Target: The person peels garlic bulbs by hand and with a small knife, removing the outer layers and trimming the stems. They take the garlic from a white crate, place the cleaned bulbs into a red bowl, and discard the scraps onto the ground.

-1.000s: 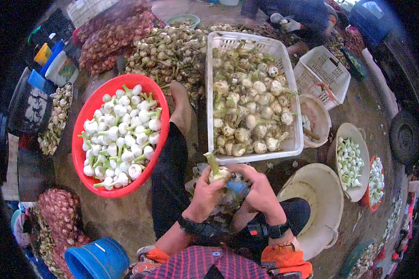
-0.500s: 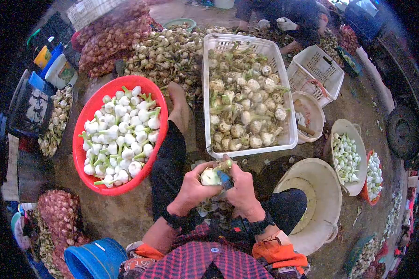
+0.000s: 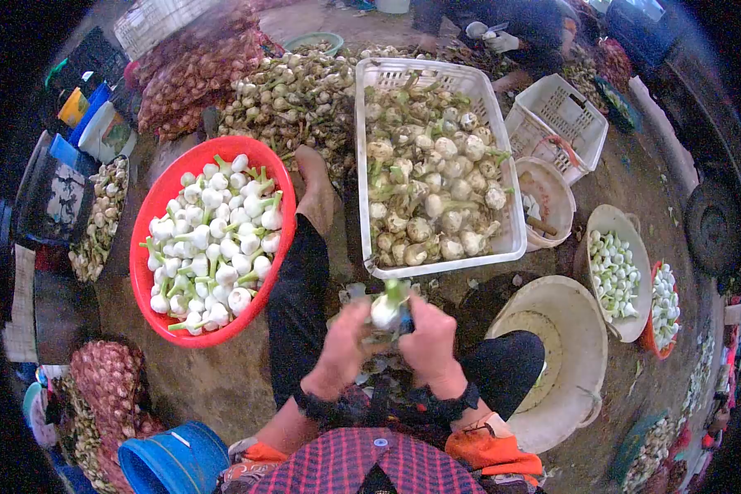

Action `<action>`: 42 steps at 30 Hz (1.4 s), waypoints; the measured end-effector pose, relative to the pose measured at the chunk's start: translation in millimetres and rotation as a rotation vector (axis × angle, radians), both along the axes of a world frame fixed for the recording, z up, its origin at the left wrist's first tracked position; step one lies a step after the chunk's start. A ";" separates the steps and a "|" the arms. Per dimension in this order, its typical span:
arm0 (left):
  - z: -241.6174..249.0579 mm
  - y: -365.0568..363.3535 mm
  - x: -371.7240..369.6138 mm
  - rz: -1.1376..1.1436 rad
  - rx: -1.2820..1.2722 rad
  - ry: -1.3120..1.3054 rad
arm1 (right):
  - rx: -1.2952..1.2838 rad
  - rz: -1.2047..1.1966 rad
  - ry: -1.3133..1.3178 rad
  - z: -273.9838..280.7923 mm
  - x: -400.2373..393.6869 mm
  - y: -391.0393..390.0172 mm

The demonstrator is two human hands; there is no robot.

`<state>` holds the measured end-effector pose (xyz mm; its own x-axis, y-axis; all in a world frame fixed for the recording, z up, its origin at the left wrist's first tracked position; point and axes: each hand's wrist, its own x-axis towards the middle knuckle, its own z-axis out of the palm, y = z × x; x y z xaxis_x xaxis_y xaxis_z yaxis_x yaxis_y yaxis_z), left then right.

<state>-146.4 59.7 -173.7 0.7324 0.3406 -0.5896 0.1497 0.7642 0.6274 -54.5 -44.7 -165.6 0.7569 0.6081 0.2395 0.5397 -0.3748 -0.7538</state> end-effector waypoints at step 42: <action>-33.2 40.0 2.5 0.094 -0.118 -0.158 | 0.470 0.072 0.898 11.1 -17.8 16.9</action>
<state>-143.9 99.7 -206.9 0.7873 0.3470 -0.5096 -0.0191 0.8399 0.5424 -72.3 -27.8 -154.4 0.7402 0.6497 -0.1732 -0.2891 0.0750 -0.9544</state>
